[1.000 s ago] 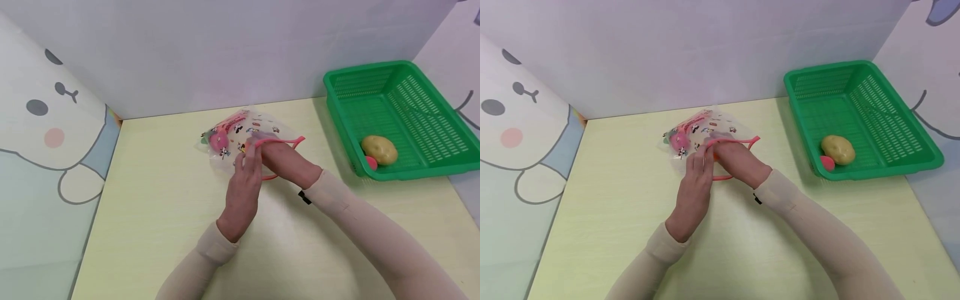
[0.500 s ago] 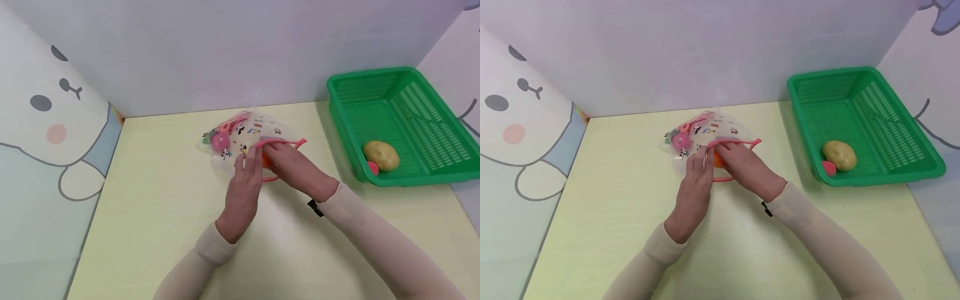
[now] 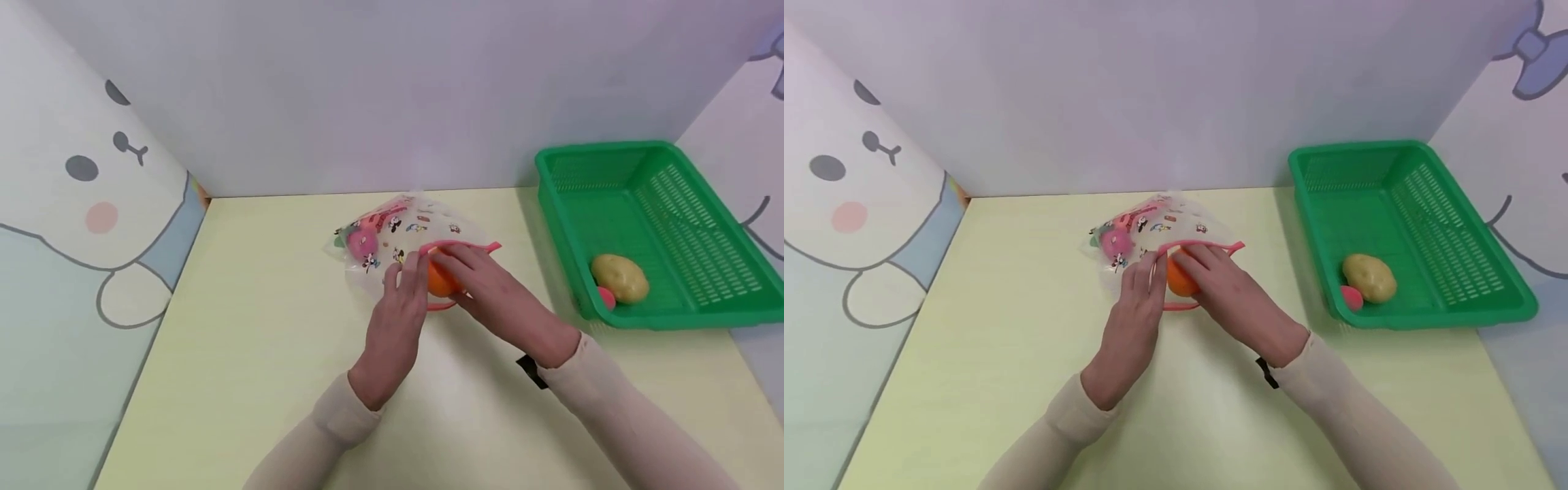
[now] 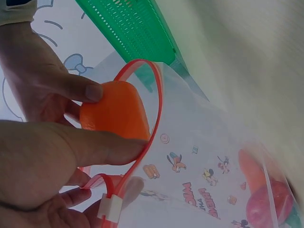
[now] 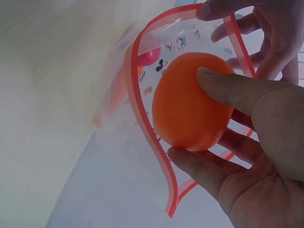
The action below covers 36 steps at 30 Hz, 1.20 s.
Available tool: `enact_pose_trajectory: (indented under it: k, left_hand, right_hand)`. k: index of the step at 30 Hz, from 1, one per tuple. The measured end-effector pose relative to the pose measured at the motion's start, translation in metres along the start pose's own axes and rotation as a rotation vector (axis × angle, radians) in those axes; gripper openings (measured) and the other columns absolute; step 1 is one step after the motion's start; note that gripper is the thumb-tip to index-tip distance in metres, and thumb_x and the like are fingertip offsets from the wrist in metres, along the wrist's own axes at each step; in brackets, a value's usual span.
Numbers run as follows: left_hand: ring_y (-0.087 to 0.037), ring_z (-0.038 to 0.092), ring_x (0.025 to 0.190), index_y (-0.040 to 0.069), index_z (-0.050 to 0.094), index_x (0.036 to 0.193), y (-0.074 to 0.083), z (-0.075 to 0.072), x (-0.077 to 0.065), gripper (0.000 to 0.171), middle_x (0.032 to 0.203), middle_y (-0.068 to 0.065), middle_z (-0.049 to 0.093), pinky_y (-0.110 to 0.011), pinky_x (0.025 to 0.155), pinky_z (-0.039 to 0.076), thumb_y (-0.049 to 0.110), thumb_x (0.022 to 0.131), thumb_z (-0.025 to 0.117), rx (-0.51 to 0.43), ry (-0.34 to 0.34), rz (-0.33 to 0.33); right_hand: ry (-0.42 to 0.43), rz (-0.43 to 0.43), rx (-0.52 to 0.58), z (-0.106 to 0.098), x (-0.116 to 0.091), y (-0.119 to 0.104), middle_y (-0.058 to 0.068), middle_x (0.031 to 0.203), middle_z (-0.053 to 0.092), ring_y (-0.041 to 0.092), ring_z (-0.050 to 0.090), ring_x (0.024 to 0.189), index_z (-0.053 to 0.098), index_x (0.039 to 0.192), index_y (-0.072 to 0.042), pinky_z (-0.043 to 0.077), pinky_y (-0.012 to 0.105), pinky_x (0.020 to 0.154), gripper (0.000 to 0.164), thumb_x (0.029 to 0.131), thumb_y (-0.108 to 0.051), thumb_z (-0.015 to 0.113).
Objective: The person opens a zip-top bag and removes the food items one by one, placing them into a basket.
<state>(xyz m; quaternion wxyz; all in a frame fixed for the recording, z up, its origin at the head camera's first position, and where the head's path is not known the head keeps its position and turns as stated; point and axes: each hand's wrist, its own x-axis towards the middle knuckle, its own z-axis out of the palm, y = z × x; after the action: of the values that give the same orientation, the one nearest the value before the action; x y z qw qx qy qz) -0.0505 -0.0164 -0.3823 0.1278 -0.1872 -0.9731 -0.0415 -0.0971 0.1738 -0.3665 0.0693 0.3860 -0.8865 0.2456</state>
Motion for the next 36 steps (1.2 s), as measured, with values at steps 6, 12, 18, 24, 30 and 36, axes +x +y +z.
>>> enact_pose_trajectory:
  k: [6, 12, 18, 24, 30, 36]
  left_hand:
    - [-0.032, 0.046, 0.135, 0.001, 0.029, 0.163, -0.001, 0.0, -0.006, 0.119, 0.158, -0.015, 0.033, -0.026, 0.073, 0.063, 0.008, 0.067, 0.101, 0.017, -0.01, 0.007]
    - [-0.033, 0.047, 0.135, 0.001, 0.034, 0.161, -0.002, 0.002, -0.013, 0.113, 0.157, -0.015, 0.034, -0.025, 0.072, 0.063, 0.003, 0.068, 0.099, -0.013, -0.007, 0.012]
    - [-0.034, 0.046, 0.137, 0.0, 0.032, 0.162, -0.003, 0.003, -0.014, 0.115, 0.157, -0.015, 0.035, -0.024, 0.069, 0.062, 0.0, 0.068, 0.098, -0.036, -0.006, 0.016]
    - [-0.034, 0.045, 0.137, 0.0, 0.033, 0.162, -0.002, 0.005, -0.01, 0.114, 0.158, -0.015, 0.034, -0.024, 0.066, 0.061, -0.003, 0.067, 0.097, -0.056, 0.016, 0.013]
    - [-0.033, 0.044, 0.137, 0.0, 0.033, 0.162, -0.001, 0.005, -0.007, 0.117, 0.158, -0.015, 0.034, -0.023, 0.066, 0.061, 0.0, 0.066, 0.099, -0.043, 0.027, 0.005]
    - [-0.033, 0.045, 0.137, 0.0, 0.032, 0.162, 0.0, 0.005, -0.007, 0.119, 0.158, -0.015, 0.034, -0.023, 0.064, 0.06, 0.001, 0.065, 0.1, -0.036, 0.028, -0.007]
  right_hand:
    - [0.051, -0.03, -0.006, 0.0, -0.014, -0.005, 0.017, 0.145, 0.057, 0.037, 0.053, 0.138, 0.057, 0.144, 0.0, 0.059, 0.049, 0.1, 0.08, 0.073, 0.007, 0.093]
    - [0.104, -0.031, 0.0, -0.003, -0.028, -0.011, 0.016, 0.146, 0.058, 0.036, 0.057, 0.134, 0.059, 0.141, -0.001, 0.059, 0.049, 0.098, 0.078, 0.071, 0.008, 0.094]
    - [0.174, -0.017, -0.029, -0.013, -0.038, -0.015, 0.014, 0.145, 0.06, 0.035, 0.061, 0.129, 0.061, 0.141, -0.005, 0.057, 0.043, 0.1, 0.085, 0.065, 0.009, 0.097]
    - [0.221, -0.01, -0.068, -0.023, -0.044, -0.013, 0.012, 0.145, 0.06, 0.032, 0.061, 0.129, 0.062, 0.142, -0.007, 0.035, 0.01, 0.114, 0.089, 0.061, 0.01, 0.098]
    - [0.266, -0.004, -0.108, -0.033, -0.049, -0.006, 0.011, 0.145, 0.061, 0.032, 0.062, 0.129, 0.063, 0.141, -0.007, 0.03, 0.004, 0.112, 0.094, 0.056, 0.013, 0.099]
    - [0.285, 0.033, -0.141, -0.042, -0.055, 0.0, 0.011, 0.145, 0.062, 0.033, 0.063, 0.126, 0.063, 0.142, -0.008, 0.028, 0.001, 0.11, 0.096, 0.056, 0.012, 0.099]
